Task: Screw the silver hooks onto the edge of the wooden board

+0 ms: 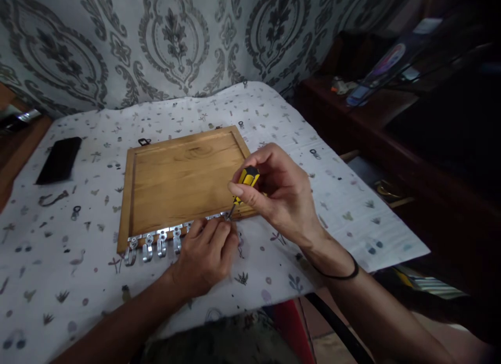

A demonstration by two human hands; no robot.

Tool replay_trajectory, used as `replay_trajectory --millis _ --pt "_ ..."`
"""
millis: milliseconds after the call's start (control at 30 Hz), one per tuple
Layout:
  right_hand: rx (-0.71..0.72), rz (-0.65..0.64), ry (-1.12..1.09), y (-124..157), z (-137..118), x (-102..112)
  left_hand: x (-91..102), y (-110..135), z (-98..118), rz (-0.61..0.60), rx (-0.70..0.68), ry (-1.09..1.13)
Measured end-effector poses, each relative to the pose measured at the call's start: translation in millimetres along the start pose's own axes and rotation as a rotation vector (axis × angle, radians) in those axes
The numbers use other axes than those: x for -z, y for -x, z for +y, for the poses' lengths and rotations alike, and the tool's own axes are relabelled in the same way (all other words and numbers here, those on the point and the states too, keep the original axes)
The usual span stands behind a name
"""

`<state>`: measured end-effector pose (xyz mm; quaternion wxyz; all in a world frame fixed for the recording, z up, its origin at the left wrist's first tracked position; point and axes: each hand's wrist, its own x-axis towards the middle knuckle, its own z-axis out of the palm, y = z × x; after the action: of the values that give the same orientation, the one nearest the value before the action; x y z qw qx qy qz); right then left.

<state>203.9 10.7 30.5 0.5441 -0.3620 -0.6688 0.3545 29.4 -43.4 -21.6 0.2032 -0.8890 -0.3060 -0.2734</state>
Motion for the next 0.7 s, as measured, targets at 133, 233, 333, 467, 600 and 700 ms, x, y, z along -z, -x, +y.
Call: replay_trajectory --millis 133,233,333,467,600,700 --pt "0.038 0.013 -0.007 -0.1 3.0 0.2 0.0 -2.0 0.0 0.018 0.012 0.005" --pt "0.026 -0.01 -0.024 1.2 2.7 2.3 -0.6 -2.6 -0.1 0.027 0.017 0.017" --pt "0.005 -0.035 -0.07 3.4 3.2 4.4 -0.6 -2.1 -0.8 0.033 0.017 0.024" --pt "0.002 -0.022 -0.111 4.8 5.9 5.4 -0.3 -1.2 -1.6 0.023 0.007 0.032" --pt "0.001 0.002 -0.153 4.3 7.5 4.9 -1.0 -1.2 -1.1 0.021 0.01 0.049" --pt "-0.005 0.018 -0.171 3.6 5.4 3.9 -1.5 -1.0 -0.3 0.026 0.015 0.043"
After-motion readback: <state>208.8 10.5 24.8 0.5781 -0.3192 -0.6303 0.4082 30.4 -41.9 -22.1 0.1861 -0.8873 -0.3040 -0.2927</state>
